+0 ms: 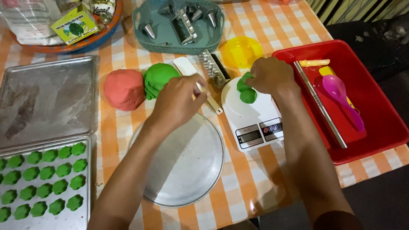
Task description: Shaping green dough by rolling it into balls, weighing each piece on a scale, and pressing it into a mold.
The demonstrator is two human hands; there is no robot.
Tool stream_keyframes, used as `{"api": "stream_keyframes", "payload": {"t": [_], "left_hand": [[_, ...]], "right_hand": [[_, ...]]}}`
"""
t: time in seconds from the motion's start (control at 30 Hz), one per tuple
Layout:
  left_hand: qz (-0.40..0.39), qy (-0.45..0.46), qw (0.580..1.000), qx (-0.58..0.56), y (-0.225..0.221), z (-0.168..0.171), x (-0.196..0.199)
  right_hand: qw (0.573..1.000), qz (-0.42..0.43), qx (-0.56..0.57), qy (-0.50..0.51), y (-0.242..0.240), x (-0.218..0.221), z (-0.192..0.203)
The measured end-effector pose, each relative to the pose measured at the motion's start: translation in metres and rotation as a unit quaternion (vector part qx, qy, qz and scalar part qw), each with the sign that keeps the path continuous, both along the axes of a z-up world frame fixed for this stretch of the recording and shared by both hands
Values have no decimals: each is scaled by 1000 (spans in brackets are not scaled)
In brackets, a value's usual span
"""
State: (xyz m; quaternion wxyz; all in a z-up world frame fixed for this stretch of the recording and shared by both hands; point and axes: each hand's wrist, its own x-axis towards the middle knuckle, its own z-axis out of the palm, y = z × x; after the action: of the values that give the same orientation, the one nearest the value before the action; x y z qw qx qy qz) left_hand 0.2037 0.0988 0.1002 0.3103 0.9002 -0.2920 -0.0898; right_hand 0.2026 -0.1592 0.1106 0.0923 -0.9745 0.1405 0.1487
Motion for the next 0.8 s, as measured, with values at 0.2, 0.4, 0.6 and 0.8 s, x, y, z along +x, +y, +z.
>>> {"api": "stream_keyframes", "payload": {"t": [0.2,0.4,0.6,0.8], "left_hand": [[-81,9,994,71,-53,-59,-20],[-103,-76,980,152,-65,-90,-8],[-121,-225,961,103,-69,-92,-21],[-134,-335,928,90,-62,-84,-23]], "right_hand": [[998,-4,36,-49,22,-14,31],[997,5,59,-41,24,-18,39],[996,-2,71,-52,24,-21,43],[996,-8,66,-64,22,-21,45]]}}
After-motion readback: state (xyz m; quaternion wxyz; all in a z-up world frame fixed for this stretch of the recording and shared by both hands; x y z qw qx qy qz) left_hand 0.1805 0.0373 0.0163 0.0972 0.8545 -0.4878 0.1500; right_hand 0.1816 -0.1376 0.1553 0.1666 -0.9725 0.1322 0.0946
